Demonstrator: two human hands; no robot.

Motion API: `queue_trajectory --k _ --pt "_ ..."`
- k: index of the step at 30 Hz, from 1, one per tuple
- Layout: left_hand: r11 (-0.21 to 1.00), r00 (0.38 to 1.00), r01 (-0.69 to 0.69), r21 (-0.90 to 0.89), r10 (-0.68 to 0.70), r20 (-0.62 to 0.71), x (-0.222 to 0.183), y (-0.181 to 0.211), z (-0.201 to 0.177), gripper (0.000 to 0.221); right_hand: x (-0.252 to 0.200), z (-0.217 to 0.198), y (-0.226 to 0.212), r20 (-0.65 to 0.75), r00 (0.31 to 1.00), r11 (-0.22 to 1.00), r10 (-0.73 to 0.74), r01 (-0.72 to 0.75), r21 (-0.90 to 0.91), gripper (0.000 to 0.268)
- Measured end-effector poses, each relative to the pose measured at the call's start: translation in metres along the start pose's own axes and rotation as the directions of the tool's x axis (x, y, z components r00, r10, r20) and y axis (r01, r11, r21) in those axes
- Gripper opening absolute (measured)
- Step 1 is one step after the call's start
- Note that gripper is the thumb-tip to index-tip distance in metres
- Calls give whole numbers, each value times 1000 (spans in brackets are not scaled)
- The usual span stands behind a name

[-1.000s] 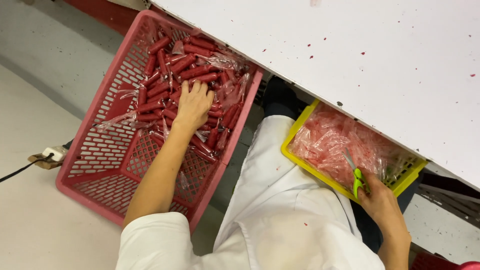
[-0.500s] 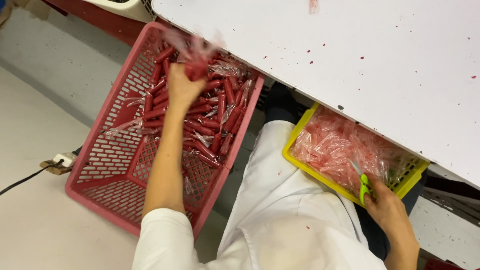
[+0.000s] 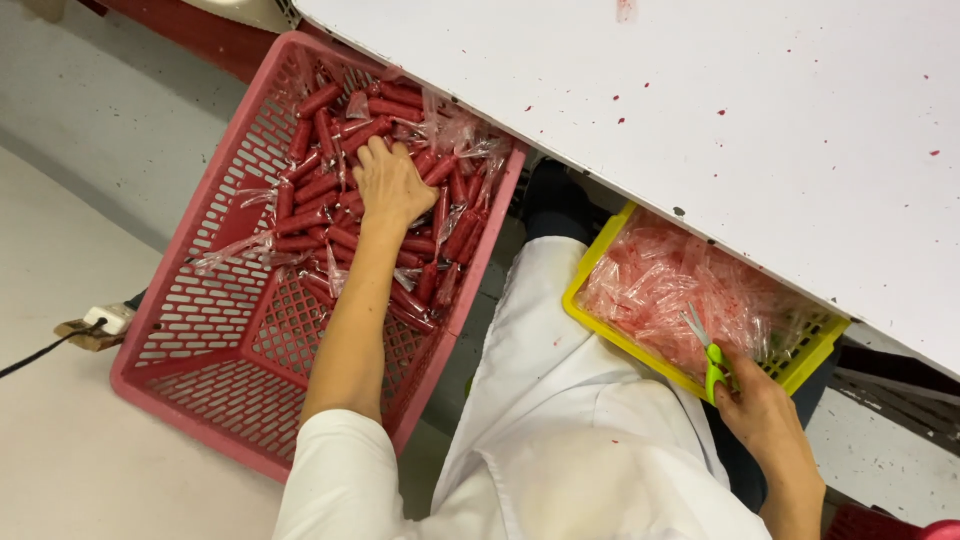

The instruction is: Trimming the plastic casing strings from sausages using scissors and sorting them into crates.

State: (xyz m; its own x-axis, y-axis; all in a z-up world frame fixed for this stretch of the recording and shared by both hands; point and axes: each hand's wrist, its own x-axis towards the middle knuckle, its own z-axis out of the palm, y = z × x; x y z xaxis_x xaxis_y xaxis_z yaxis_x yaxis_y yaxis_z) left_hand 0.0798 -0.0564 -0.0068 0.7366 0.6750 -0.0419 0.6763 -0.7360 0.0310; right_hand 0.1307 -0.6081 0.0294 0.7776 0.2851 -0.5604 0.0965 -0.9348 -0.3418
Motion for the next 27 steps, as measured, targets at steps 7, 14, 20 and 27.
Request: queue_trajectory --k 7,14,20,27 --pt "986 987 -159 -53 159 -13 -16 8 3 61 1 14 -2 -10 984 984 -177 176 -17 62" --pt "975 978 -200 -93 204 32 8 7 12 70 9 8 -36 25 945 929 -327 326 -172 58" --pt "872 953 215 -439 -90 288 -9 5 -25 76 10 13 -49 -17 934 918 -356 347 -192 64" --pt "388 960 240 -890 -234 156 13 -48 20 65 11 19 -47 3 945 945 -327 327 -4 60"
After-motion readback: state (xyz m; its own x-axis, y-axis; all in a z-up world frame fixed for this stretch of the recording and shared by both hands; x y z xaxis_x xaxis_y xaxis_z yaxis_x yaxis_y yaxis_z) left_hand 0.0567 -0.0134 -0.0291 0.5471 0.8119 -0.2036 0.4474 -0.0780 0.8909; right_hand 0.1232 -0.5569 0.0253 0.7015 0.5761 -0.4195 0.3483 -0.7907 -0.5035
